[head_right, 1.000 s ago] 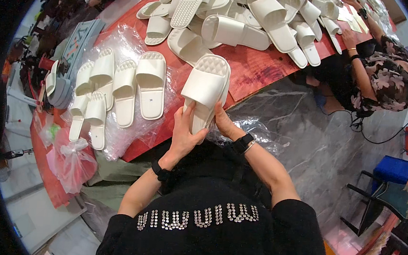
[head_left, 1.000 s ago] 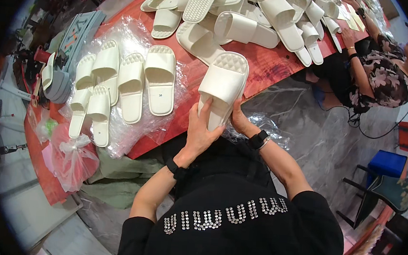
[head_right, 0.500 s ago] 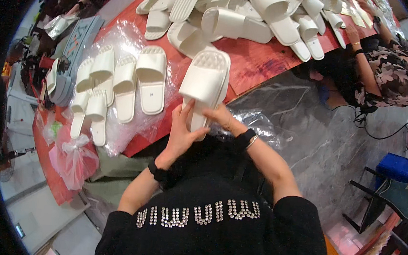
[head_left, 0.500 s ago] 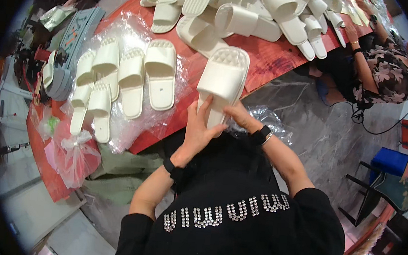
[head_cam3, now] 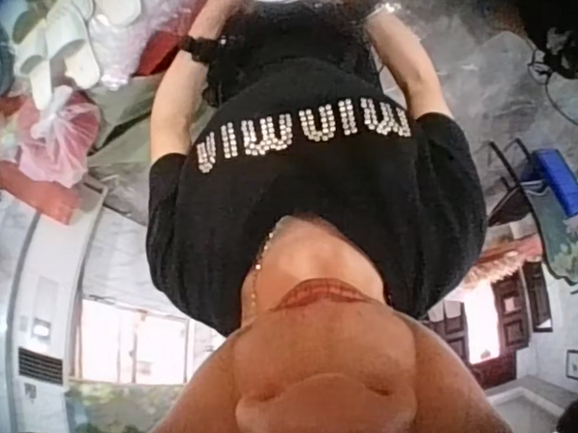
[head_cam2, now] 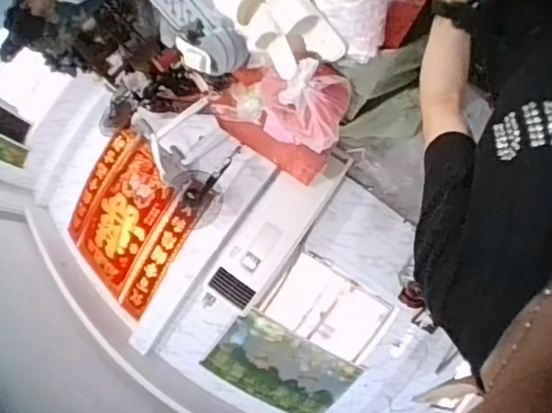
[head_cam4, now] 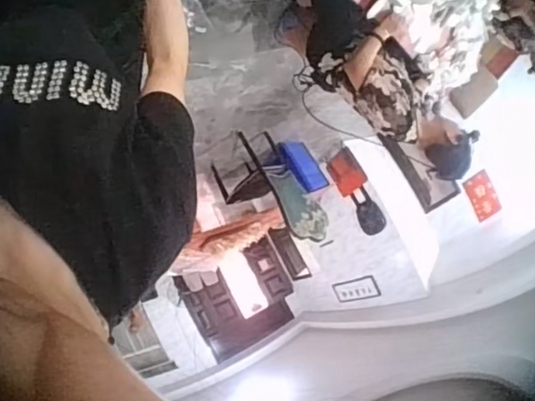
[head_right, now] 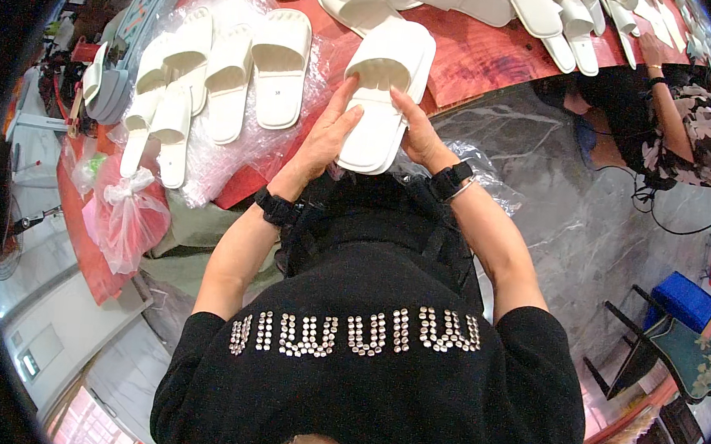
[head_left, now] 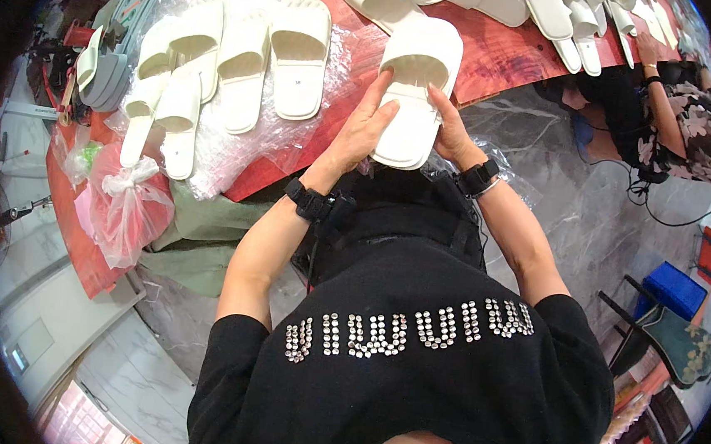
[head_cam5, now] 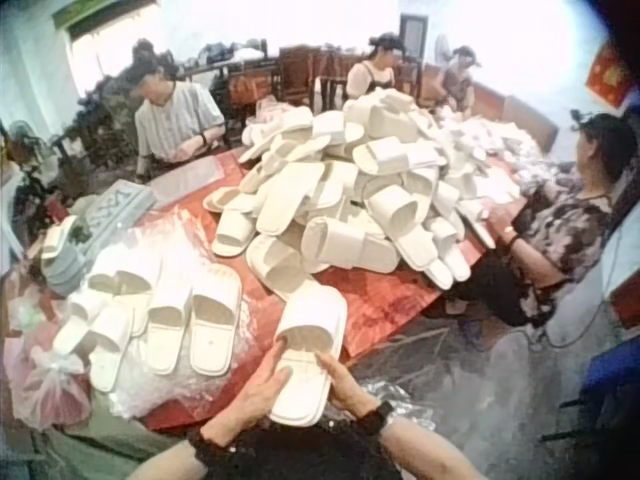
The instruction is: Inspecting and packaging pairs of white rubber sandals into plastic bags.
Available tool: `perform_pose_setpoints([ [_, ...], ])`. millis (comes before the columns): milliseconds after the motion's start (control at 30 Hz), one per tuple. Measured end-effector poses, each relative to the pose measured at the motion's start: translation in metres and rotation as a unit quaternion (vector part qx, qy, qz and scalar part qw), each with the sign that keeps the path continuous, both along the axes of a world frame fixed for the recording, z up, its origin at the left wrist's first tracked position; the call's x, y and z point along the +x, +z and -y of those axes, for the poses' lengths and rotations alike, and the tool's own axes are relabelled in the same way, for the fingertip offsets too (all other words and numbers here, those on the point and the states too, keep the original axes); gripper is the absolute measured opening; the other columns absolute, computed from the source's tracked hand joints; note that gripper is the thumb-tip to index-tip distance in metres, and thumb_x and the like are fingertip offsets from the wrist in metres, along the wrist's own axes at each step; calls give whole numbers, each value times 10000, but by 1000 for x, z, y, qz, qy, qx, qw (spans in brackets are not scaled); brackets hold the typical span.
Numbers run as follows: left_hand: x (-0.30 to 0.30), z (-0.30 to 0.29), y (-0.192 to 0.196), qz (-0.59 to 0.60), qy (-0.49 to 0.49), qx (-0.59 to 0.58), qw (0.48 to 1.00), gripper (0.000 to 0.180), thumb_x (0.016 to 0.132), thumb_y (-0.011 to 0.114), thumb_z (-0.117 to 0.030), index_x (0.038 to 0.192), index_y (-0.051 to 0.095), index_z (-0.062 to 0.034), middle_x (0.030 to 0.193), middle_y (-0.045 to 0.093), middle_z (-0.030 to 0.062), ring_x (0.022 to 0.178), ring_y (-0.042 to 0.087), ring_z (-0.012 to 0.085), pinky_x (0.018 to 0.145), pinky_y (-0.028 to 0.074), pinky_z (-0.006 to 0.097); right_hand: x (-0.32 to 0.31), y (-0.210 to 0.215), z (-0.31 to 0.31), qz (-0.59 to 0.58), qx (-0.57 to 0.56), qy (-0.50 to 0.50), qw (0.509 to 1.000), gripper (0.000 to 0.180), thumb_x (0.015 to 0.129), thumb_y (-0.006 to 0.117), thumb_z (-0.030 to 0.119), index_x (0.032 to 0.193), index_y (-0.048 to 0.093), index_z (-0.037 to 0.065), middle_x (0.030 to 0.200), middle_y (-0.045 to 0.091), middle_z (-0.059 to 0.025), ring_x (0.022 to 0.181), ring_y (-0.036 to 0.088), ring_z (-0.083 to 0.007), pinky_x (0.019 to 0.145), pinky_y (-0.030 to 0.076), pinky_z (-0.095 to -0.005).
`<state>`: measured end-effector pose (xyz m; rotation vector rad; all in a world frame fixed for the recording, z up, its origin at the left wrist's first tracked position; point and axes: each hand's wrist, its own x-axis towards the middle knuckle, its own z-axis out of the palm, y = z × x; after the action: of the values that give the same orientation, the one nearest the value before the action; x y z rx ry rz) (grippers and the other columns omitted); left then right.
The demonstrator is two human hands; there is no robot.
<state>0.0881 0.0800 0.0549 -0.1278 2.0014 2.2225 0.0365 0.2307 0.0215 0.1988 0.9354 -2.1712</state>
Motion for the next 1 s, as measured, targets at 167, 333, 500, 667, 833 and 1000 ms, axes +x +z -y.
perform_pose_setpoints([
  [167, 6, 10, -5, -60, -81, -131, 986, 531, 868, 422, -137, 1328, 201, 11, 1370, 241, 180, 1266, 242, 233, 1023, 197, 302, 8, -2, -9, -87, 42, 46, 994, 542, 782, 579, 320, 1179, 405, -7, 1100, 513, -91, 987, 516, -174, 825, 438, -303],
  [333, 28, 30, 4, -134, -153, -188, 961, 430, 740, 485, 28, 1168, 446, 6, 1201, 433, 135, 1151, 384, 251, 1003, 243, 338, 22, 31, -12, -255, 182, 99, 945, 577, 751, 613, 331, 1191, 429, 6, 1138, 501, -93, 1026, 475, -155, 865, 391, -294],
  [500, 31, 82, 5, -14, -38, 58, 997, 137, 762, 517, -34, 890, 563, -18, 1060, 529, 90, 964, 483, 149, 848, 381, 280, 32, 36, -16, -309, 176, 179, 917, 517, 709, 661, 267, 1134, 494, 23, 1074, 556, -85, 972, 512, -145, 840, 409, -299],
  [667, 3, 52, 82, -42, 25, 69, 996, 180, 792, 503, -43, 954, 569, -1, 977, 561, 65, 881, 512, 127, 784, 406, 251, 34, 27, -13, -377, 154, 247, 879, 509, 698, 678, 221, 1131, 495, 26, 1072, 560, -82, 992, 501, -144, 861, 397, -295],
  [833, 2, 48, 68, -33, -9, 9, 999, 208, 804, 606, -165, 932, 596, -1, 819, 601, 20, 762, 533, 61, 677, 435, 207, 38, 30, -10, -285, 105, 298, 905, 508, 717, 660, 180, 1158, 470, 14, 1085, 553, -67, 1004, 492, -137, 883, 376, -284],
  [1000, 3, 48, 55, -26, 67, -5, 997, 195, 809, 601, -173, 905, 600, -3, 768, 607, 7, 705, 535, 55, 632, 434, 195, 34, 30, -6, -211, 142, 348, 902, 493, 713, 643, 144, 1151, 469, -3, 1060, 559, -60, 973, 500, -123, 862, 387, -276],
])
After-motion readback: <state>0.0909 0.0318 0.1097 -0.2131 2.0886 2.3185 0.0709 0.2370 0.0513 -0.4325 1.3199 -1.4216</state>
